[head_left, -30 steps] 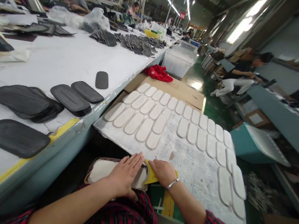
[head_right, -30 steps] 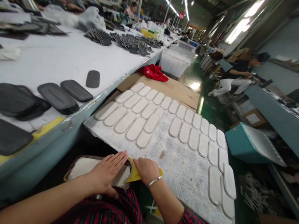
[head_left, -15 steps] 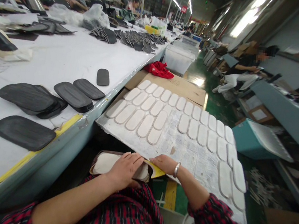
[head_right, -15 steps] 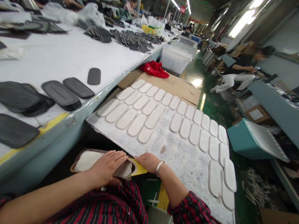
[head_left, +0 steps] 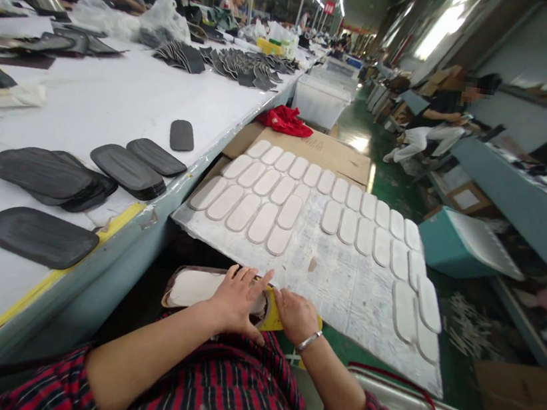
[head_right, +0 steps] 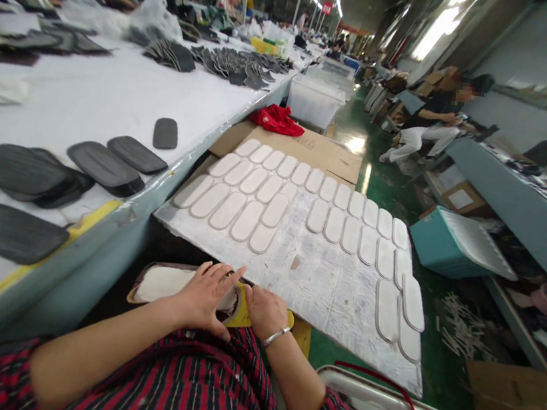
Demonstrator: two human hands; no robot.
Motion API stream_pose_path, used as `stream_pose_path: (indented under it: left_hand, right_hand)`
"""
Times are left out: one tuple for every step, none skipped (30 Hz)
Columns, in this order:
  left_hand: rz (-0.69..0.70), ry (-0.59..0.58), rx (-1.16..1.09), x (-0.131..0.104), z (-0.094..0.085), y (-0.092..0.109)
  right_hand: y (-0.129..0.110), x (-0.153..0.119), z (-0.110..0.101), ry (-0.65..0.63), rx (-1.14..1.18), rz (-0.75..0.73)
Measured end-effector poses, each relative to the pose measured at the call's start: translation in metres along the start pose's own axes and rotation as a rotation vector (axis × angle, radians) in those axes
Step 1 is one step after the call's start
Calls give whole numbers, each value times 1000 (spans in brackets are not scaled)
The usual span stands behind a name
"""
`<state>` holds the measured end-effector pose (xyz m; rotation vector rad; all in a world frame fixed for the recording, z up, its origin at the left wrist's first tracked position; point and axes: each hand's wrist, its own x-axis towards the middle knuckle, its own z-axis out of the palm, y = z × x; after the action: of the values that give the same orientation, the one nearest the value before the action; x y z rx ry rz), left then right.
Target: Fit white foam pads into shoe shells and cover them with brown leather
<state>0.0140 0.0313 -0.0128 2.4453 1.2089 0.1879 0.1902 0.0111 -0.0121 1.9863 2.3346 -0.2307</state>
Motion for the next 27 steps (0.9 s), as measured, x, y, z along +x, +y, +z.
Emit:
stream_pose_path:
  left_hand:
    - [-4,13,7,0,1,0]
    - [-3,25,12,1,1,-1]
    - [2,35,12,2,2,-3]
    - [9,44,8,2,3,-4]
    - [16,50,-3,3,3,-6]
    - [22,53,-20,3,3,-8]
    - [27,54,-41,4,3,-10]
    - [29,52,-61,4,3,-12]
    - [31,49,-74,5,2,-13]
    - [33,46,-82,6,1,-14]
    - [32,45,-83,7,-1,-14]
    - [29,44,-83,9,-2,-13]
    - [22,41,-88,11,-3,-12]
    - [13,34,-99,12,-4,-11]
    - [8,25,-116,13,-5,-9]
    - [7,17,-139,12,-7,-8]
    - [13,13,-168,10,-9,-8]
    - [24,18,-203,6,-12,-9]
    - [31,44,-240,0,-15,-12]
    - [25,101,-277,-10,-19,-18]
    - [-4,194,-314,-21,-23,-26]
    - [-62,319,-350,-35,-26,-37]
    - [-143,467,-389,-50,-28,-50]
    - [-243,619,-446,-65,-27,-64]
    - [-354,755,-536,-79,-24,-77]
    - [-462,854,-665,-91,-19,-90]
    - [-561,903,-832,-101,-11,-100]
  right_hand:
    - [-1,0,-1,-8,10,14]
    - [-2,-1,-3,-16,19,27]
    - [-3,-1,-4,-24,26,41]
    - [-4,-1,-4,-31,31,57]
    - [-5,-1,-4,-35,36,73]
    - [-6,0,-3,-34,39,84]
    - [-7,0,-2,-25,42,95]
    - [-8,1,1,-6,44,106]
    - [-8,2,4,21,43,112]
    - [-8,3,8,55,38,112]
    - [-8,4,12,89,29,110]
    - [-7,6,15,118,18,104]
    - [-6,9,17,141,6,90]
    - [-4,13,17,157,-7,66]
    - [-2,18,15,167,-20,36]
    - [0,23,10,172,-33,1]
    - [2,28,4,176,-46,-39]
    - [4,33,-4,184,-62,-83]
    - [6,38,-14,207,-80,-126]
    - [8,42,-24,248,-96,-156]
    - [9,46,-33,296,-103,-170]
    - [9,49,-40,334,-103,-169]
    - [8,53,-46,345,-100,-156]
    - [5,58,-49,308,-103,-141]
    - [1,64,-50,225,-115,-135]
    - [-5,71,-48,122,-141,-150]
    - [-12,80,-45,24,-174,-185]
